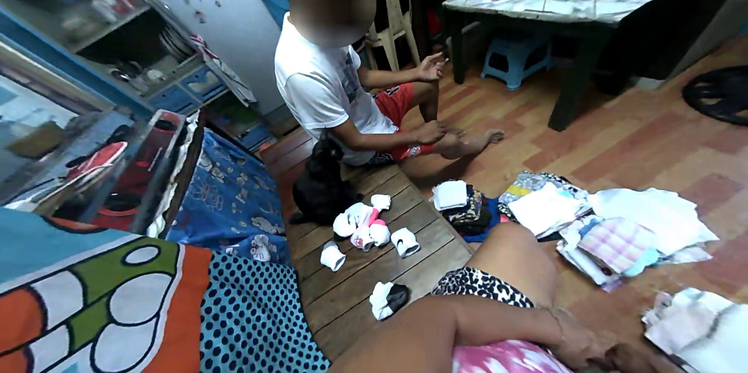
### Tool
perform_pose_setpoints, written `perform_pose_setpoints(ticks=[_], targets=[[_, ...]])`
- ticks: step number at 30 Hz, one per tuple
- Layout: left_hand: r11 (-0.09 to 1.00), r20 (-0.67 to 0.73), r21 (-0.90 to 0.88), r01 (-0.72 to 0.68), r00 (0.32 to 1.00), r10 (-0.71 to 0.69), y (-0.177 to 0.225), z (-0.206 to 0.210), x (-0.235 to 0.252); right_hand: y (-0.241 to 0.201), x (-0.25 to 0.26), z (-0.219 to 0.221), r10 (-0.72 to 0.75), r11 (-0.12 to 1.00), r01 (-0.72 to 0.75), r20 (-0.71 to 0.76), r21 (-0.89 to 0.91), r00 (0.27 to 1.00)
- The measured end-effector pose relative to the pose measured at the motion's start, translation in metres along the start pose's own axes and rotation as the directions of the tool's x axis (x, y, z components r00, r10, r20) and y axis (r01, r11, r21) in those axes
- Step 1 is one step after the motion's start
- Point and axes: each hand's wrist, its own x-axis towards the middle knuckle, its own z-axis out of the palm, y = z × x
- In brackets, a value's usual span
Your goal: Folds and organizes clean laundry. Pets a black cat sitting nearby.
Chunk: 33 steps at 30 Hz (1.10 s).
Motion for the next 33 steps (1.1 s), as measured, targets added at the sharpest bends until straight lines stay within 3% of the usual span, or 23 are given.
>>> perform_pose_setpoints(ticks=[5, 12, 15, 19, 21, 27, 33], targets=[[1.0, -0.034, -0.025, -0.006, 0.999, 0.005, 0.001, 0.0, -0.002, 0.045, 0.021, 0.014, -0.043, 0.954, 0.11, -0.237, 0.278, 0.971], [0.995, -0.068, -0.08, -0.056, 0.996, 0.05, -0.007, 0.011, 0.003, 0.013, 0.003, 0.006, 0.096, 0.844, 0.084, -0.304, 0.529, 0.948], [0.996, -0.079, -0.059, -0.074, 0.994, 0.069, -0.009, 0.012, 0.002, 0.008, 0.003, 0.005, 0.057, 0.896, 0.07, -0.27, 0.438, 0.961], [0.996, -0.075, -0.04, -0.08, 0.994, 0.077, -0.009, 0.011, 0.002, 0.004, -0.011, 0.007, -0.058, 0.998, 0.059, -0.043, 0.024, 0.997], [0.996, -0.056, -0.045, -0.075, 0.996, 0.072, -0.009, 0.011, 0.004, -0.006, -0.029, 0.01, -0.042, 0.998, 0.042, -0.011, -0.051, 0.999], [0.996, -0.063, -0.036, -0.079, 0.995, 0.077, -0.013, 0.011, 0.006, 0.003, -0.013, 0.011, -0.047, 0.997, 0.047, 0.007, -0.068, 0.999], [0.996, -0.09, -0.052, -0.072, 0.994, 0.067, -0.009, 0.011, 0.0, 0.004, -0.011, 0.01, -0.068, 0.997, 0.069, -0.015, 0.045, 0.998]])
